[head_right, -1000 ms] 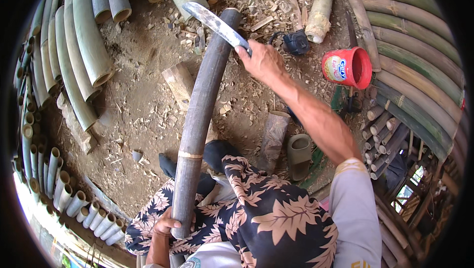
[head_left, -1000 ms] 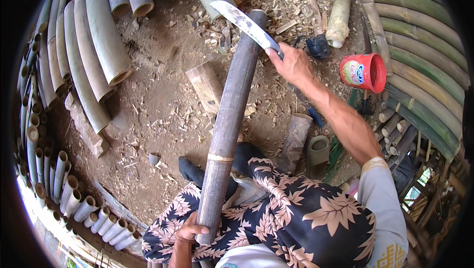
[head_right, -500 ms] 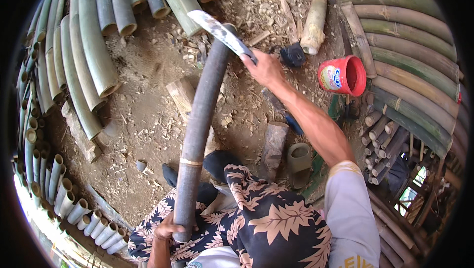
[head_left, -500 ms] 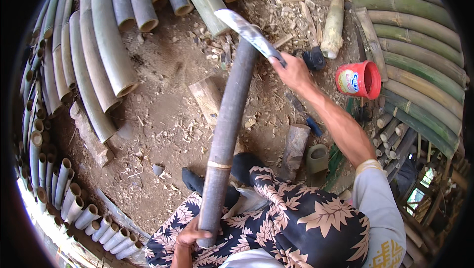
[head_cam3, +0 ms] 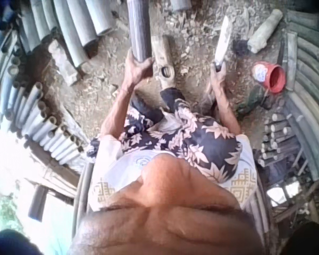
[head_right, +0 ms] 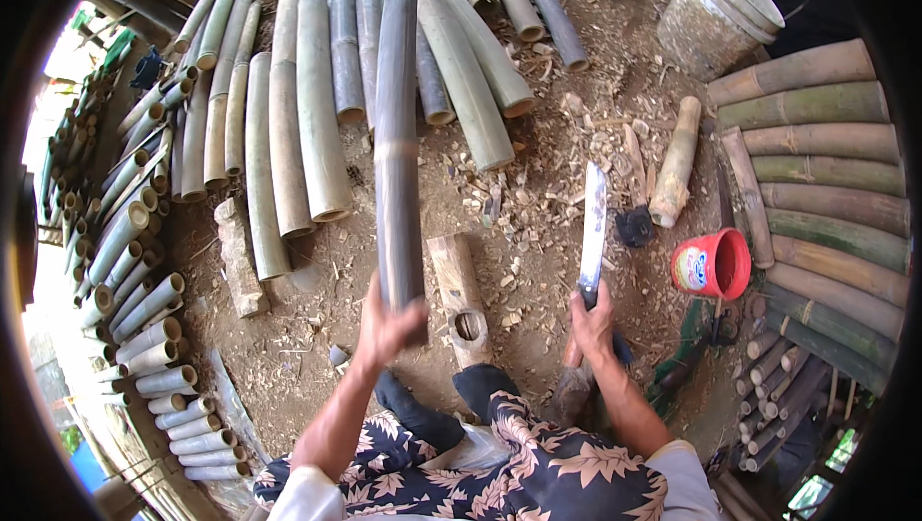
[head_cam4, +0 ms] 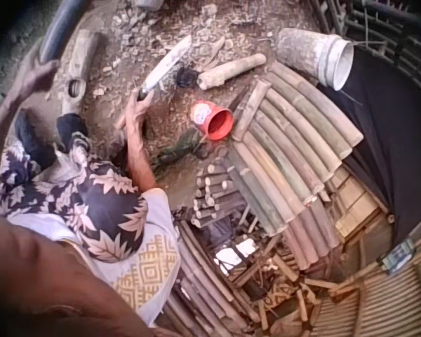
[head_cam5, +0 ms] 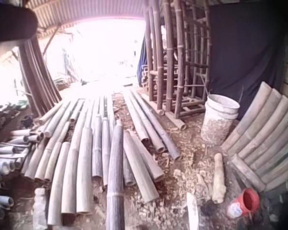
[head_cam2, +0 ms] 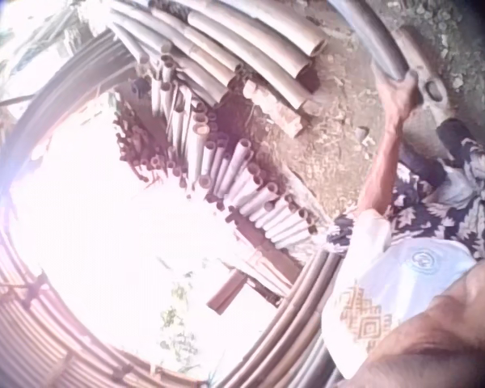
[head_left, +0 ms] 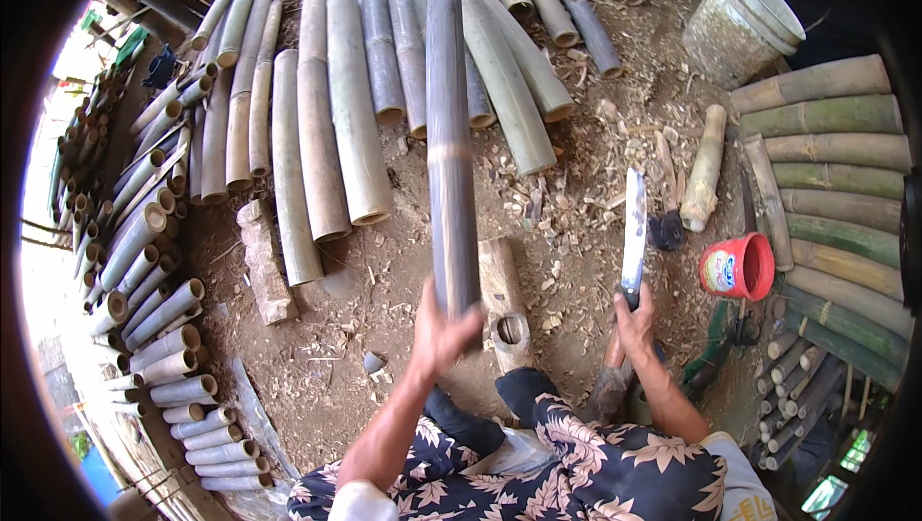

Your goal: The person holds a bamboo stalk by hand and uses a knife to shave its surface and cut into its ends, rotating the stalk several times to work on different sides.

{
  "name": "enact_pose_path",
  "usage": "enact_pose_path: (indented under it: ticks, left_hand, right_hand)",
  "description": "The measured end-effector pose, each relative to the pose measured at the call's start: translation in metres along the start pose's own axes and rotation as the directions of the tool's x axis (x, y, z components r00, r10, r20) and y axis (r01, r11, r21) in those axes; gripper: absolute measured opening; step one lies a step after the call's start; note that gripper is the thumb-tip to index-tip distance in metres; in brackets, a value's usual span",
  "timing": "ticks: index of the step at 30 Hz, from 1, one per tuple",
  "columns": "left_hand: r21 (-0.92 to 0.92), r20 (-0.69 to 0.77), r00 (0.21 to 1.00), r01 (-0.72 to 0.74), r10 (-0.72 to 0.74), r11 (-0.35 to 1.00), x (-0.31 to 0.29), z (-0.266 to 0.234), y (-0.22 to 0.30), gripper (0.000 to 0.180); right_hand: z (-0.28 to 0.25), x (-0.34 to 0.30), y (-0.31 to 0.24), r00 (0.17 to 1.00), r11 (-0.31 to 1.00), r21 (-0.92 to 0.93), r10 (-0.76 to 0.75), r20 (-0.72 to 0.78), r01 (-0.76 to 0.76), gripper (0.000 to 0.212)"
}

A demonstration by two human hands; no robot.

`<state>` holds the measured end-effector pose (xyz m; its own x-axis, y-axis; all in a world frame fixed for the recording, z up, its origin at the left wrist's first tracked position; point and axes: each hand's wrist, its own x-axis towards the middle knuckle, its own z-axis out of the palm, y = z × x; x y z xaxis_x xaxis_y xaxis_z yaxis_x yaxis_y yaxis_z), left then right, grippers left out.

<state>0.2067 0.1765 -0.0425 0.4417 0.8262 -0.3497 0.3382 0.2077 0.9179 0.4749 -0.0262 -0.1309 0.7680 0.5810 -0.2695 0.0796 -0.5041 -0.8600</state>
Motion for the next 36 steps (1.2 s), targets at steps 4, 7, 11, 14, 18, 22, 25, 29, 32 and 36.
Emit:
enact_pose_path:
  ticks: [4, 7, 11, 14, 18, 22, 25, 29, 32, 36]
  left_hand:
    - [0.076, -0.055, 0.988, -0.141, 0.146, 0.987, 0.128, 0.02, 0.051, 0.117]
    - [0.33, -0.323, 0.888, -0.218, 0.327, 0.919, 0.2, 0.01, 0.04, 0.077]
    - [0.242, -0.567, 0.821, 0.094, 0.062, 0.966, 0.279, -0.017, 0.0, 0.079]
    - [0.084, -0.395, 0.918, 0.066, -0.027, 0.994, 0.308, -0.043, -0.029, 0.081]
    - [-0.329, 0.06, 0.99, 0.141, -0.128, 0.934, 0.268, -0.025, -0.022, 0.082]
    - [-0.65, 0.655, 0.721, 0.384, 0.227, 0.656, 0.123, -0.022, -0.008, 0.096]
    - [-0.83, 0.489, 0.869, 0.437, 0.075, 0.346, 0.094, -0.03, -0.002, 0.098]
    - [-0.498, 0.24, 0.925, 0.377, -0.293, 0.781, 0.118, -0.029, -0.028, 0.067]
    - [-0.342, 0.211, 0.945, 0.309, -0.248, 0.887, 0.1, -0.042, -0.025, 0.058]
    - [0.245, 0.012, 0.997, 0.075, -0.081, 0.967, 0.048, -0.117, -0.031, 0.068]
  right_hand:
    - [0.01, -0.004, 0.014, 0.999, 0.998, -0.059, -0.03, 0.025, 0.032, 0.029]
    - [0.007, -0.015, -0.005, 0.994, 0.998, -0.032, 0.06, 0.094, -0.057, 0.034]
    - [0.009, -0.023, -0.001, 0.988, 0.996, -0.013, 0.09, 0.124, -0.089, 0.033]
    - [0.013, -0.018, -0.005, 0.983, 0.997, 0.0, 0.07, 0.173, -0.071, 0.029]
    - [0.002, -0.025, -0.01, 0.98, 0.987, 0.069, 0.137, 0.147, -0.149, 0.026]
    - [-0.001, -0.022, 0.001, 0.988, 0.994, 0.065, 0.074, 0.134, -0.084, 0.027]
    - [0.001, -0.022, -0.01, 0.975, 0.984, 0.086, 0.136, 0.177, -0.153, 0.031]
    - [0.005, -0.024, -0.012, 0.979, 0.987, 0.125, 0.075, 0.188, -0.1, 0.032]
    - [-0.008, -0.029, -0.009, 0.972, 0.998, -0.047, 0.05, 0.229, -0.04, 0.041]
    - [-0.019, -0.042, -0.008, 0.957, 0.976, -0.13, -0.14, 0.254, 0.177, 0.066]
